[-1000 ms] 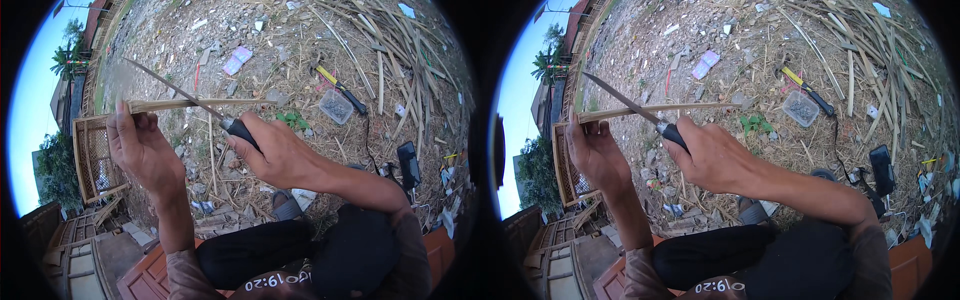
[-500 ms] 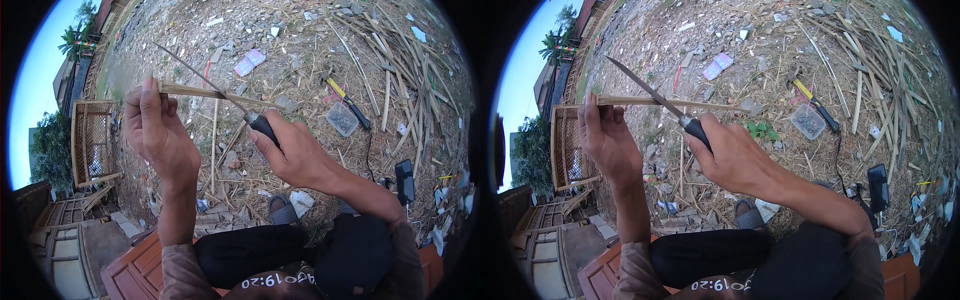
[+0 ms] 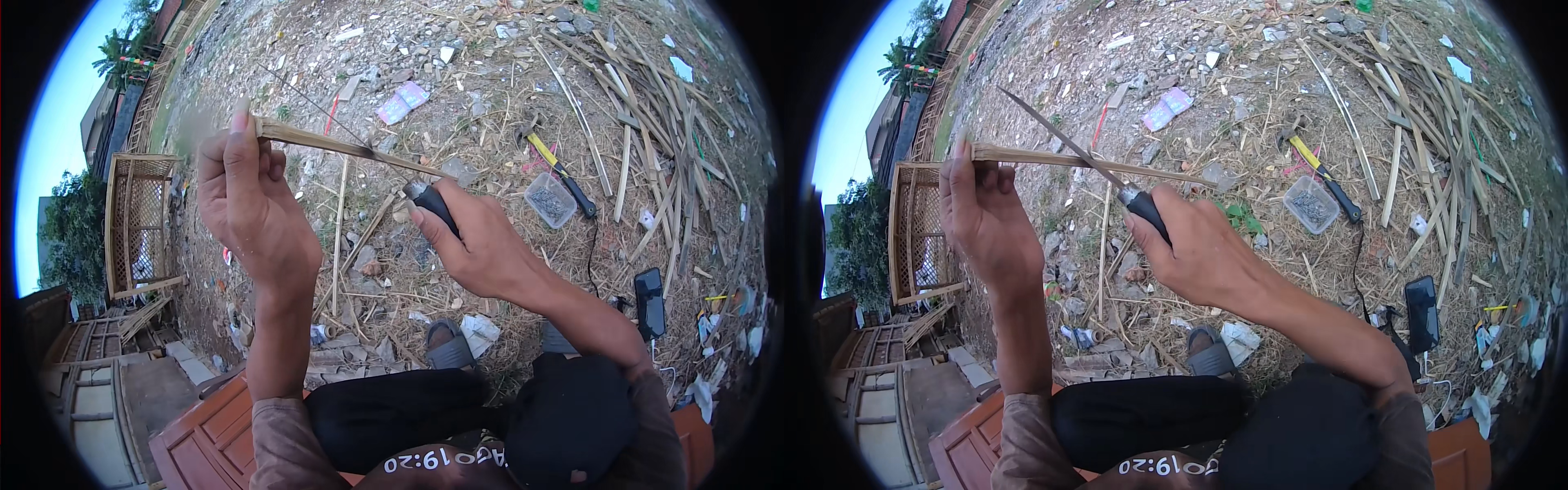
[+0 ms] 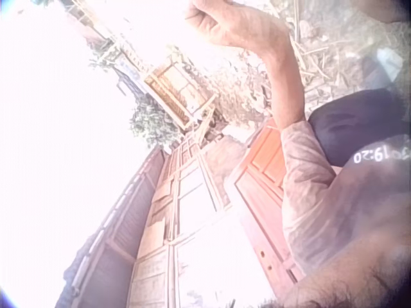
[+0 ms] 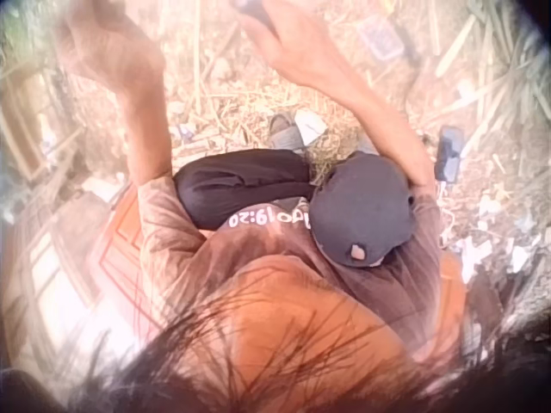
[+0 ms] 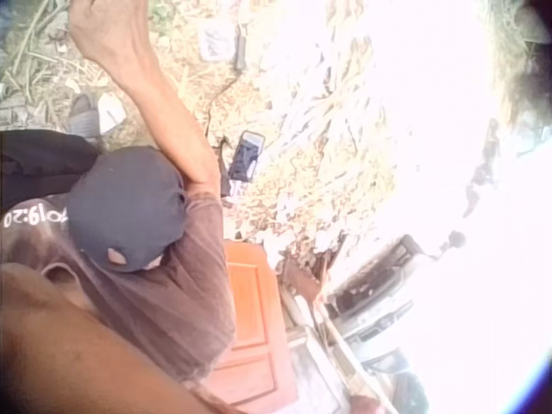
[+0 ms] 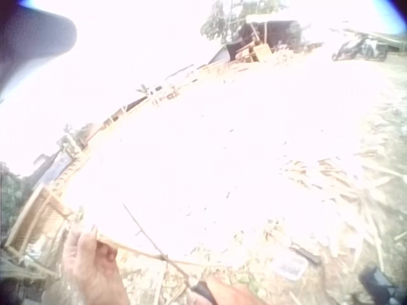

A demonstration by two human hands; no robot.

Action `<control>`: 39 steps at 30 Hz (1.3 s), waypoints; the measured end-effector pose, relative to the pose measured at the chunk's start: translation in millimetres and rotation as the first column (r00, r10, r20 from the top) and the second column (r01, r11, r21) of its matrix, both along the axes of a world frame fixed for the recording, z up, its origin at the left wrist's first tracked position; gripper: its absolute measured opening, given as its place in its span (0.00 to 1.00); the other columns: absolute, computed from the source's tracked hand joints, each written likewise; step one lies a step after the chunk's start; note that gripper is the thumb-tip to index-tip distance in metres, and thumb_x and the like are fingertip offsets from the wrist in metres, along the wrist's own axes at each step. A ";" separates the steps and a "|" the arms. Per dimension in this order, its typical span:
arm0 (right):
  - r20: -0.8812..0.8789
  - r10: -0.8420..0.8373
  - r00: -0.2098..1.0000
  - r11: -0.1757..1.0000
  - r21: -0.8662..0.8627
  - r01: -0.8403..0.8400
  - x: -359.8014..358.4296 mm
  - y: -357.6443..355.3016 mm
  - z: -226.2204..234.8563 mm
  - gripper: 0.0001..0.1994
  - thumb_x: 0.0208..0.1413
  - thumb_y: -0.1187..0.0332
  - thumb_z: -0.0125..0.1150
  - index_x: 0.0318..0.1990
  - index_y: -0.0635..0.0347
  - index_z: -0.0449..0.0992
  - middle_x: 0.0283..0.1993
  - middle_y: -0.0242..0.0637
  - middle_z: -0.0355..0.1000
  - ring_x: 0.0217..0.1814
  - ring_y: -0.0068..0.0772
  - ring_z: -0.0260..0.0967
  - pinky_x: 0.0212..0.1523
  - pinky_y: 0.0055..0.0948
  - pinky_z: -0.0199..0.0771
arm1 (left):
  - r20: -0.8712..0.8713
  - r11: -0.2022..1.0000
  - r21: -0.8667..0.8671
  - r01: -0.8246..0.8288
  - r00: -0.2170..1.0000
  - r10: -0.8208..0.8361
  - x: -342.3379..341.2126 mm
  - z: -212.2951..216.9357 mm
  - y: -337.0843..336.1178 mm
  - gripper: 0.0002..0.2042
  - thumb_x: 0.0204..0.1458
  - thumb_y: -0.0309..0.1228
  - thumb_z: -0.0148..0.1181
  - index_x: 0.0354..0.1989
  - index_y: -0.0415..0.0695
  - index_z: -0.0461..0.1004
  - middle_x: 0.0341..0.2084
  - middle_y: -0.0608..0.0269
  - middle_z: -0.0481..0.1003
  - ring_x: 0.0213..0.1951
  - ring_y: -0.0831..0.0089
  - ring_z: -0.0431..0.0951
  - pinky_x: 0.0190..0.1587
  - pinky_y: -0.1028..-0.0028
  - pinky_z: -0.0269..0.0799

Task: The person carves a strip of bamboo with a large knife, repeatedly shaving off thin layers.

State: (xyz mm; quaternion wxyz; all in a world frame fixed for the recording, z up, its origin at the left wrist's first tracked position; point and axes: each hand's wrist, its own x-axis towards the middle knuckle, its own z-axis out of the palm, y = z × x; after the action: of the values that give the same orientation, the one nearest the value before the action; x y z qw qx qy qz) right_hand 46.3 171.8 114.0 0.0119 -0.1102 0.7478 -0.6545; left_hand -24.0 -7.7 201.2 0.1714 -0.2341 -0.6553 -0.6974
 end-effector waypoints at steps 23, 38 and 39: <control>0.167 0.070 0.984 0.994 -0.090 -0.056 3.7 8.4 -20.9 0.18 0.62 0.57 0.52 0.32 0.68 0.64 0.19 0.51 0.68 0.21 0.53 0.68 0.26 0.45 0.64 | 0.040 0.982 0.086 -0.166 0.986 0.163 1.9 -3.8 18.7 0.05 0.61 0.29 0.51 0.37 0.42 0.72 0.27 0.70 0.70 0.29 0.85 0.66 0.35 0.80 0.63; 0.101 0.144 0.984 0.989 -0.002 -0.145 -2.2 15.7 -44.5 0.17 0.63 0.56 0.50 0.34 0.65 0.66 0.21 0.47 0.66 0.22 0.46 0.67 0.26 0.42 0.63 | 0.053 0.995 0.092 -0.049 0.998 0.044 5.8 -3.0 -8.2 0.14 0.63 0.33 0.44 0.49 0.36 0.70 0.40 0.58 0.75 0.41 0.74 0.74 0.46 0.71 0.68; 0.146 0.117 0.982 0.993 0.004 -0.119 -5.1 14.6 -63.7 0.18 0.63 0.55 0.49 0.34 0.65 0.66 0.21 0.47 0.66 0.22 0.46 0.67 0.26 0.43 0.63 | 0.061 0.995 0.096 -0.040 0.998 0.034 5.9 -5.1 -11.2 0.14 0.63 0.33 0.44 0.49 0.36 0.70 0.40 0.58 0.75 0.41 0.74 0.74 0.46 0.71 0.68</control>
State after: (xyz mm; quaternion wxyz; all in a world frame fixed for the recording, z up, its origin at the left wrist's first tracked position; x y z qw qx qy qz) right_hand 41.2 186.4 50.3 0.1062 -0.1063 0.7414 -0.6540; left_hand -18.1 -18.9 196.1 0.1760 -0.1924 -0.6296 -0.7319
